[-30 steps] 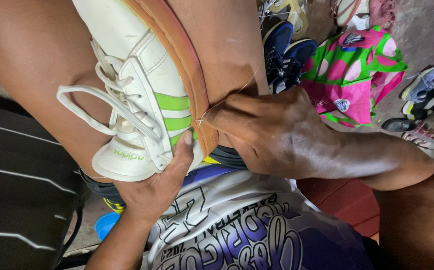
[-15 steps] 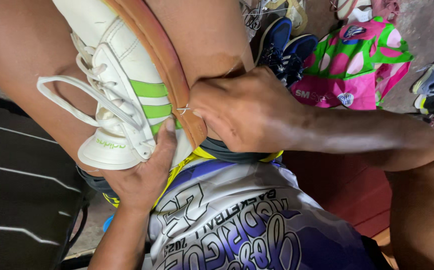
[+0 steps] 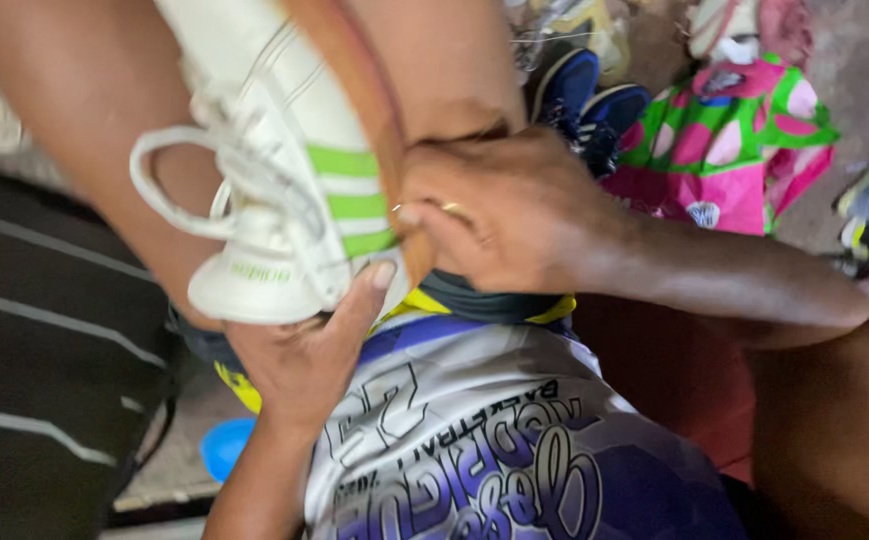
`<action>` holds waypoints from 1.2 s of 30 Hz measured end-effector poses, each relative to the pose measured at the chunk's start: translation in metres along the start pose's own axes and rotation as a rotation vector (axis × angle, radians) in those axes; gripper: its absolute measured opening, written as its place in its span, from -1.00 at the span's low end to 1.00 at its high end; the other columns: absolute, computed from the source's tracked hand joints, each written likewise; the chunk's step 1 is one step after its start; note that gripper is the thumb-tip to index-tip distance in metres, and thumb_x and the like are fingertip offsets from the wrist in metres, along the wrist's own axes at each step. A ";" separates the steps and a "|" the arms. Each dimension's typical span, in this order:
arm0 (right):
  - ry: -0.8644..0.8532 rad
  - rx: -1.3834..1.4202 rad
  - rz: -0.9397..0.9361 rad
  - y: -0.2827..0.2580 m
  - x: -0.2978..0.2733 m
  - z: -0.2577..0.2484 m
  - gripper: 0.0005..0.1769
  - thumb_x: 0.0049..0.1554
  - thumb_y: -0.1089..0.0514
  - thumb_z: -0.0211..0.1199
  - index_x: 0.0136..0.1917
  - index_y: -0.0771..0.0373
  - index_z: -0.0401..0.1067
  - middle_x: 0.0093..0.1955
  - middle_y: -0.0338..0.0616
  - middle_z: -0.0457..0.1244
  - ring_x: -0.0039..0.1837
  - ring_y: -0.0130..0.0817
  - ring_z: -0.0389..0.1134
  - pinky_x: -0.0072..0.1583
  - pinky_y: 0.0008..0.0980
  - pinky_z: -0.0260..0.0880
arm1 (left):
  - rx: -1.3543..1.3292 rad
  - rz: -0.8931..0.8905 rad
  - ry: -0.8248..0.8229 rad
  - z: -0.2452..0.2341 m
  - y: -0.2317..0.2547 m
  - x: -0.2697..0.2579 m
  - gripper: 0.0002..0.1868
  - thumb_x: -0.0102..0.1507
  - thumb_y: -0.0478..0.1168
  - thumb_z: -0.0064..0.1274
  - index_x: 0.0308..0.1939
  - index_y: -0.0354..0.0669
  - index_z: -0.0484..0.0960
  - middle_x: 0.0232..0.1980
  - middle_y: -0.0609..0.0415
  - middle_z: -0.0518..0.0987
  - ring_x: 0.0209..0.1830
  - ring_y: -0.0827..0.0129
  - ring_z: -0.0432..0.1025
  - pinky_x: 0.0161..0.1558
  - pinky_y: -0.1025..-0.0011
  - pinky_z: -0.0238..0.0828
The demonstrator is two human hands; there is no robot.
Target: The person is repairing a white and green sneaker by hand-sewing the sole to the upper. They use a needle and white thread to stitch along the edge of the shoe, pulling the thread tight after each pass. The task is performed while sitting on the floor in a cluttered room.
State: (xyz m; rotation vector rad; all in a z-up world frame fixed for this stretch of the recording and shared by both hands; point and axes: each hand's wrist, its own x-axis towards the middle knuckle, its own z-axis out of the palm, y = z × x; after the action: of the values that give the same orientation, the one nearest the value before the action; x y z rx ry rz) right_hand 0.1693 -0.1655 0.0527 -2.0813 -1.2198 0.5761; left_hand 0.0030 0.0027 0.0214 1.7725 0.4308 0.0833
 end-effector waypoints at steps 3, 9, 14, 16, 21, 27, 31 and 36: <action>-0.009 0.160 0.094 0.011 -0.008 -0.002 -0.92 0.29 0.22 0.32 -0.04 0.24 0.45 -0.18 -0.16 0.36 -0.19 -0.38 0.45 -0.14 -0.37 0.40 | -0.107 0.005 0.204 -0.024 0.004 -0.030 -0.87 0.41 -0.29 0.16 -0.13 -0.28 0.55 -0.01 -0.03 0.54 -0.16 0.30 0.51 -0.05 0.43 0.51; -0.033 0.476 0.236 0.033 -0.016 -0.013 -0.90 0.28 0.32 0.31 -0.10 0.34 0.45 -0.31 -0.29 0.28 -0.29 -0.64 0.17 -0.22 -0.54 0.09 | 0.123 -0.069 0.435 -0.070 -0.001 -0.041 -0.73 0.55 -0.37 0.04 0.18 -0.45 0.29 0.22 -0.10 0.36 -0.14 0.49 0.38 -0.12 0.61 0.55; -0.006 0.650 0.308 0.038 -0.028 -0.007 -0.89 0.35 0.35 0.29 -0.06 0.35 0.43 -0.27 -0.32 0.26 -0.23 -0.72 0.21 -0.14 -0.59 0.16 | 0.215 0.064 0.169 -0.054 -0.001 -0.041 -0.46 0.33 -0.41 0.09 0.37 -0.41 0.30 0.28 -0.17 0.42 -0.18 0.44 0.46 -0.18 0.54 0.43; 0.016 0.625 0.296 0.041 -0.028 -0.008 -0.91 0.32 0.36 0.28 -0.06 0.36 0.43 -0.25 -0.33 0.27 -0.21 -0.71 0.24 -0.15 -0.60 0.21 | 0.049 -0.253 -0.082 -0.035 -0.003 -0.039 -0.32 0.20 -0.33 0.28 0.38 -0.29 0.39 0.02 -0.01 0.65 -0.29 0.53 0.53 -0.38 0.60 0.36; 0.029 0.618 0.295 0.036 -0.034 -0.004 -0.92 0.32 0.36 0.30 -0.05 0.36 0.44 -0.23 -0.34 0.27 -0.19 -0.72 0.23 -0.15 -0.62 0.21 | -0.064 -0.021 0.123 -0.031 -0.012 -0.056 -0.89 0.50 -0.35 0.16 -0.05 -0.26 0.53 -0.13 -0.05 0.48 -0.34 0.47 0.34 -0.24 0.57 0.31; 0.006 0.389 0.276 0.022 -0.024 -0.008 -0.89 0.26 0.31 0.34 -0.12 0.34 0.47 -0.32 -0.26 0.24 -0.30 -0.64 0.12 -0.24 -0.53 0.05 | -0.983 -0.066 0.151 -0.032 -0.010 -0.055 -0.86 0.43 -0.23 0.04 -0.11 -0.26 0.54 -0.21 -0.04 0.54 -0.55 0.50 0.27 -0.49 0.65 0.21; 0.025 0.224 0.089 0.019 -0.019 -0.008 -0.90 0.30 0.25 0.37 -0.04 0.27 0.46 -0.16 -0.23 0.36 -0.20 -0.52 0.37 -0.16 -0.47 0.29 | -0.408 -0.456 0.086 -0.015 -0.006 -0.037 -0.78 0.46 -0.27 -0.14 -0.17 -0.27 0.60 -0.45 0.07 0.44 -0.59 0.43 0.17 -0.54 0.52 0.06; -0.049 0.048 -0.039 0.013 -0.010 -0.012 -0.85 0.33 0.12 0.32 -0.03 0.22 0.45 -0.10 -0.19 0.34 -0.10 -0.23 0.43 -0.10 -0.27 0.39 | 0.083 0.050 -0.036 -0.009 -0.007 -0.012 -0.74 0.47 -0.35 -0.18 -0.29 -0.24 0.55 -0.43 0.10 0.50 -0.47 0.32 0.43 -0.36 0.35 0.28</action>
State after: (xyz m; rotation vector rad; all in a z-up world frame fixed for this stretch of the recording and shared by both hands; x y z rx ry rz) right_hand 0.1806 -0.1825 0.0523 -2.0101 -1.2595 0.6351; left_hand -0.0119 0.0086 0.0192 1.8642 0.3683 0.0698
